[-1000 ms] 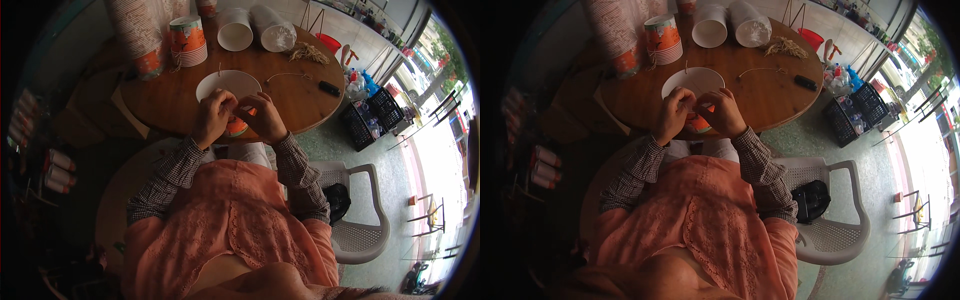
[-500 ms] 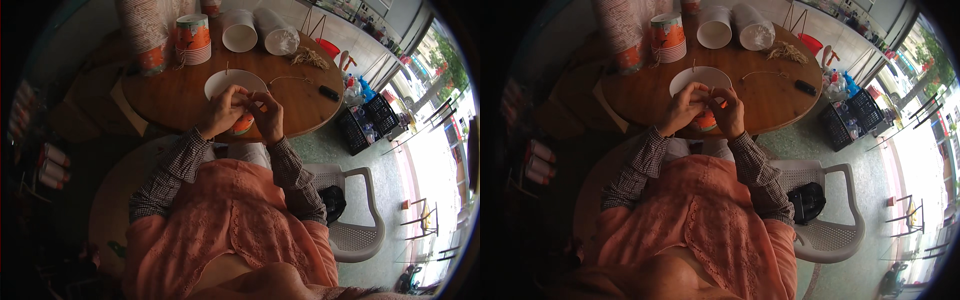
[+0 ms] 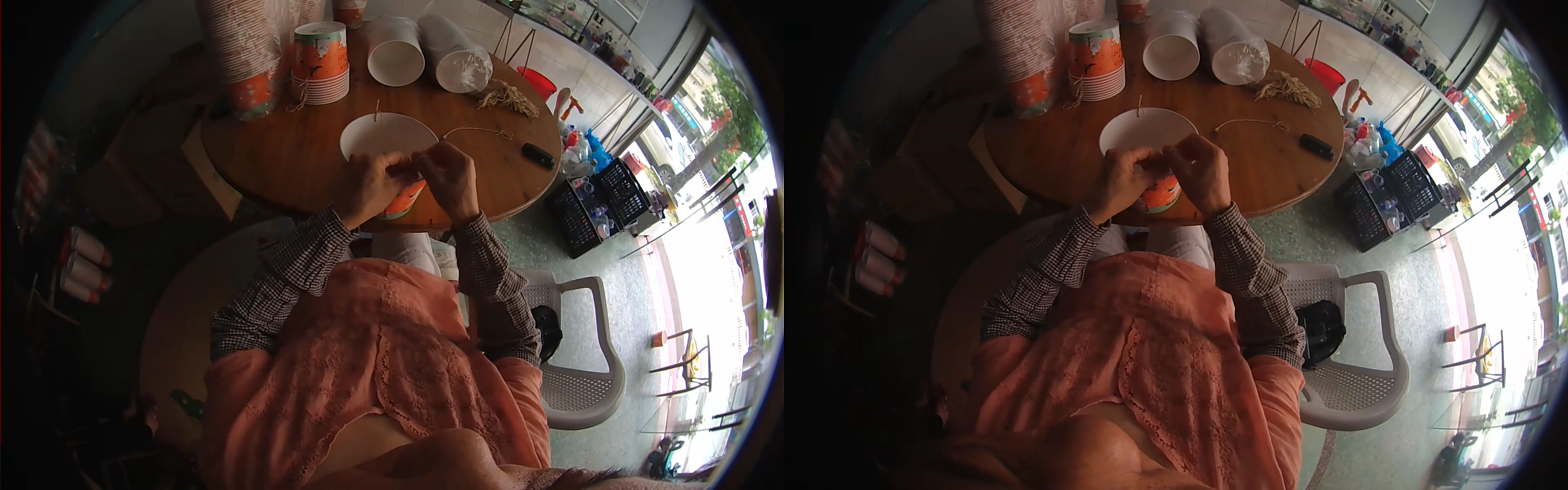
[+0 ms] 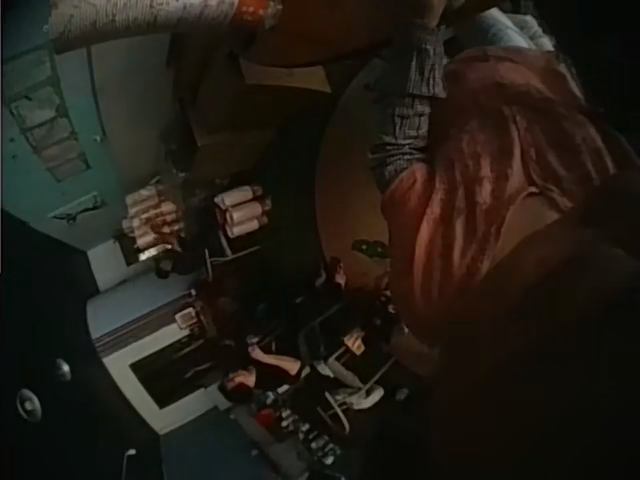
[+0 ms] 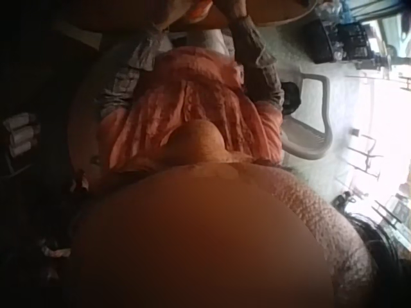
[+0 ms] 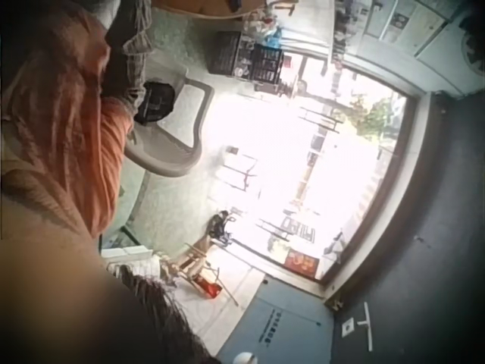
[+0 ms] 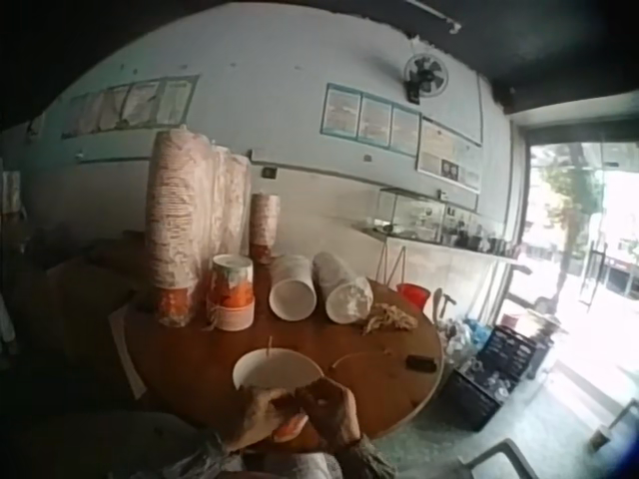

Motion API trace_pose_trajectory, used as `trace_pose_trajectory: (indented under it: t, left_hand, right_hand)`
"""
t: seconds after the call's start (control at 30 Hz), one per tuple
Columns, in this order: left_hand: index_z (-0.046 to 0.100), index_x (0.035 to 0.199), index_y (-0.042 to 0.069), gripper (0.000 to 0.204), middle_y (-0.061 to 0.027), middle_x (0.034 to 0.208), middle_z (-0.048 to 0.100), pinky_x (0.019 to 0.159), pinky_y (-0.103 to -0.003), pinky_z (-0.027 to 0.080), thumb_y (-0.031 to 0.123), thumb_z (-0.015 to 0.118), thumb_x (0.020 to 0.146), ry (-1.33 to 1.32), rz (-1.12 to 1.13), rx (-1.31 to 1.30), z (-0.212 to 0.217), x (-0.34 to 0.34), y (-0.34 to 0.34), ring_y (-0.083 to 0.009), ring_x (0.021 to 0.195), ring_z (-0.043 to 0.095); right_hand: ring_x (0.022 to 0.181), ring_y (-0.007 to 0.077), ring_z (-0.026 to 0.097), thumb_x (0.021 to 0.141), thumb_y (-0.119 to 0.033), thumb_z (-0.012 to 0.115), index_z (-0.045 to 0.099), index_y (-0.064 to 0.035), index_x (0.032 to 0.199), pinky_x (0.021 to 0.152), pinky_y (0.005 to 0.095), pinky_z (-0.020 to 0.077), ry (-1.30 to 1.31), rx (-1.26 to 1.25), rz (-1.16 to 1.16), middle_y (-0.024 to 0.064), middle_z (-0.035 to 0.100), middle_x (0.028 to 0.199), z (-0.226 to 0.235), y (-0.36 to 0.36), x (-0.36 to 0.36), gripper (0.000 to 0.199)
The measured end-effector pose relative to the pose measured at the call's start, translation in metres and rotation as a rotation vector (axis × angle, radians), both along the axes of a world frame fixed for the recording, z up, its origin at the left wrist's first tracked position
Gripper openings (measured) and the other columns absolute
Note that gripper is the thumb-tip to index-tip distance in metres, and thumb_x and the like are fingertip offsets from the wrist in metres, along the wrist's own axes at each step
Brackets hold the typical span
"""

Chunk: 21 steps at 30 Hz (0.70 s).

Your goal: Attaching string handles to paper bowls in a packaging or manufacturing setting.

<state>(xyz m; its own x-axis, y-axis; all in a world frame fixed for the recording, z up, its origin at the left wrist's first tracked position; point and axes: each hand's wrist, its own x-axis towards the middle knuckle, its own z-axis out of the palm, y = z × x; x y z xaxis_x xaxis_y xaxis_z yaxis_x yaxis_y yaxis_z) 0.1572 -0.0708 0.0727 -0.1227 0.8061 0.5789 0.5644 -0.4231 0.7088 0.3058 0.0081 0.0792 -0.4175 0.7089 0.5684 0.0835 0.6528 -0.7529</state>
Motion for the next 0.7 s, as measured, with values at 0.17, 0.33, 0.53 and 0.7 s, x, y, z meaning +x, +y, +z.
trace_pose_trajectory:
  t: [0.17,0.33,0.53,0.7]
  left_hand:
    - [0.07,0.089,0.003,0.02,-0.0122,0.078,0.07,0.067,-0.031,0.052,0.021,0.069,0.08,-0.089,-0.036,-0.095,-0.01,-0.012,0.006,-0.0213,0.072,0.069]
    - [0.07,0.09,0.004,0.019,-0.0121,0.08,0.07,0.068,-0.031,0.052,0.02,0.068,0.081,-0.128,-0.066,-0.095,-0.019,-0.017,0.016,-0.0213,0.072,0.068]
    - [0.07,0.091,0.004,0.018,-0.0127,0.081,0.07,0.069,-0.031,0.052,0.019,0.067,0.083,-0.114,-0.105,-0.132,-0.013,-0.018,0.017,-0.0211,0.076,0.069]
    - [0.065,0.099,-0.004,0.015,-0.0045,0.089,0.066,0.073,-0.024,0.055,0.008,0.061,0.089,-0.108,-0.147,-0.225,-0.009,-0.016,0.014,-0.0086,0.081,0.062]
  right_hand:
    - [0.086,0.0161,0.065,0.086,-0.007,0.063,0.062,0.0057,0.097,0.076,0.0269,0.0502,0.341,-0.395,0.289,0.01,0.066,0.092,0.01,0.017,0.016,0.017]
    - [0.092,0.0149,0.061,0.087,-0.008,0.065,0.06,0.0052,0.104,0.084,0.0259,0.0476,0.364,-0.35,0.218,0.0099,0.063,0.105,-0.011,0.019,0.029,0.022]
    - [0.093,0.015,0.061,0.082,-0.009,0.069,0.067,-0.0006,0.097,0.083,0.0279,0.0474,0.145,-0.039,0.125,0.0081,0.066,0.096,-0.015,0.003,0.026,0.017]
    - [0.09,0.0146,0.062,0.082,-0.009,0.07,0.068,-0.0011,0.097,0.081,0.0277,0.0483,0.097,-0.009,0.15,0.0076,0.067,0.093,-0.007,0.001,0.02,0.018]
